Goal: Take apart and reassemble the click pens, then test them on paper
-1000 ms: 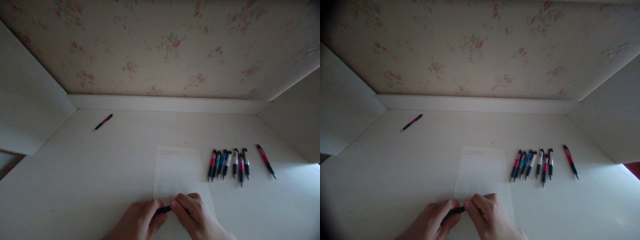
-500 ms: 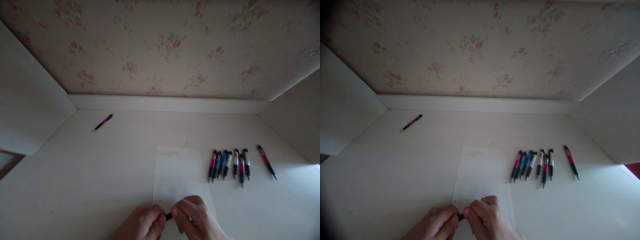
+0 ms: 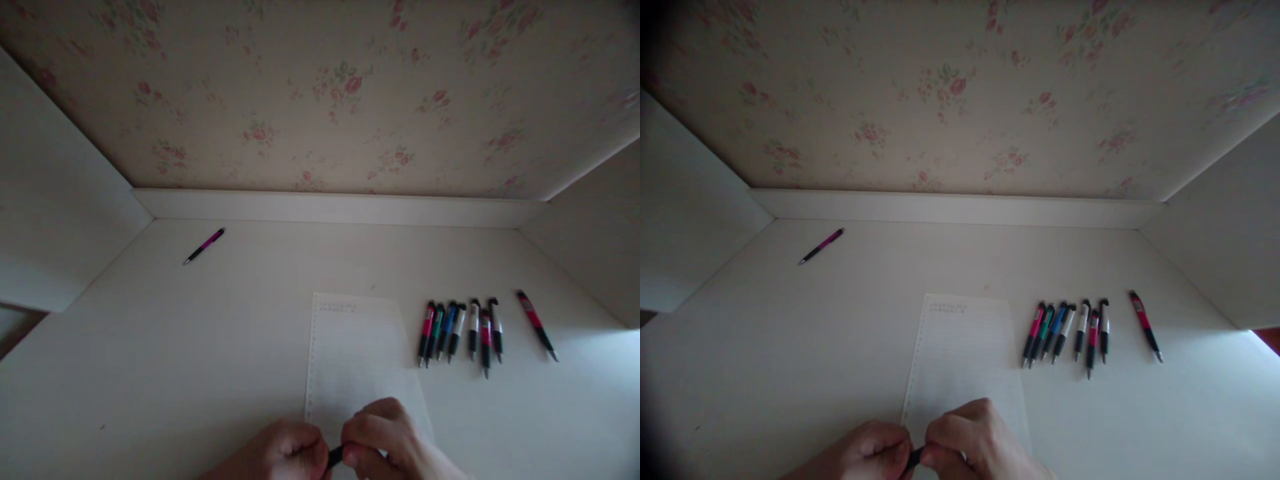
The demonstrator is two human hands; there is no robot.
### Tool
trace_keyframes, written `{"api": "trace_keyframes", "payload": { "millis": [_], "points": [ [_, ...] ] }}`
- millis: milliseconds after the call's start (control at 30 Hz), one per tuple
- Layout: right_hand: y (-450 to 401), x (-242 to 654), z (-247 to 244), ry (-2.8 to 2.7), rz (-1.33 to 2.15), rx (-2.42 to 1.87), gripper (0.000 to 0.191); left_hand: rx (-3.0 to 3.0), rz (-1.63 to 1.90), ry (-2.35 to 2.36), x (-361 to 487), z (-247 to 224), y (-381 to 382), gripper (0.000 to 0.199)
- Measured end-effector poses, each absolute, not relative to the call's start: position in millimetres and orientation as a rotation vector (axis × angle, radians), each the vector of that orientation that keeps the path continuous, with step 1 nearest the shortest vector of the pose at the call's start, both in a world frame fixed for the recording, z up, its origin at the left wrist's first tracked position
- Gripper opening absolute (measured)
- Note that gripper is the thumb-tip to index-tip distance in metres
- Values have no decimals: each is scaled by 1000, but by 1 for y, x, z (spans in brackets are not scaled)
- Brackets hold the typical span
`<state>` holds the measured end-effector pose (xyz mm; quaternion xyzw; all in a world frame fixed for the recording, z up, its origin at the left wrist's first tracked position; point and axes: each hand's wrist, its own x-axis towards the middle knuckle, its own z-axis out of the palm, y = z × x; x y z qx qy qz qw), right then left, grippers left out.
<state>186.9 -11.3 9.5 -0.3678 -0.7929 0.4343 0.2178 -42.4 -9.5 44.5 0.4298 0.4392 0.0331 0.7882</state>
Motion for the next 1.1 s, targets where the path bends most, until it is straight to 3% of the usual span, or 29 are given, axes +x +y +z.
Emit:
{"api": "trace_keyframes", "payload": {
  "millis": [133, 233, 367, 500, 700, 900, 1100],
  "points": [
    [-7, 187, 17, -2134, 1404, -1067, 20, 820, 96, 950, -45, 37, -12, 44],
    [-6, 186, 26, -2070, 1462, -1127, 15, 809, 136, 958, -44, 34, -14, 48],
    [-5, 188, 36, -2006, 1454, -1151, 18, 798, 189, 963, -43, 33, -14, 53],
    [-3, 188, 34, -1967, 1414, -1124, 45, 766, 229, 952, -41, 33, -15, 57],
    [0, 182, 32, -2115, 1351, -1244, 41, 774, 204, 1005, -38, 39, -17, 48],
    [-2, 183, 40, -2014, 1486, -1253, 20, 760, 244, 1031, -37, 39, -19, 46],
    [-4, 186, 38, -1951, 1494, -1271, 36, 801, 252, 967, -39, 28, -19, 45]
  ]
}}
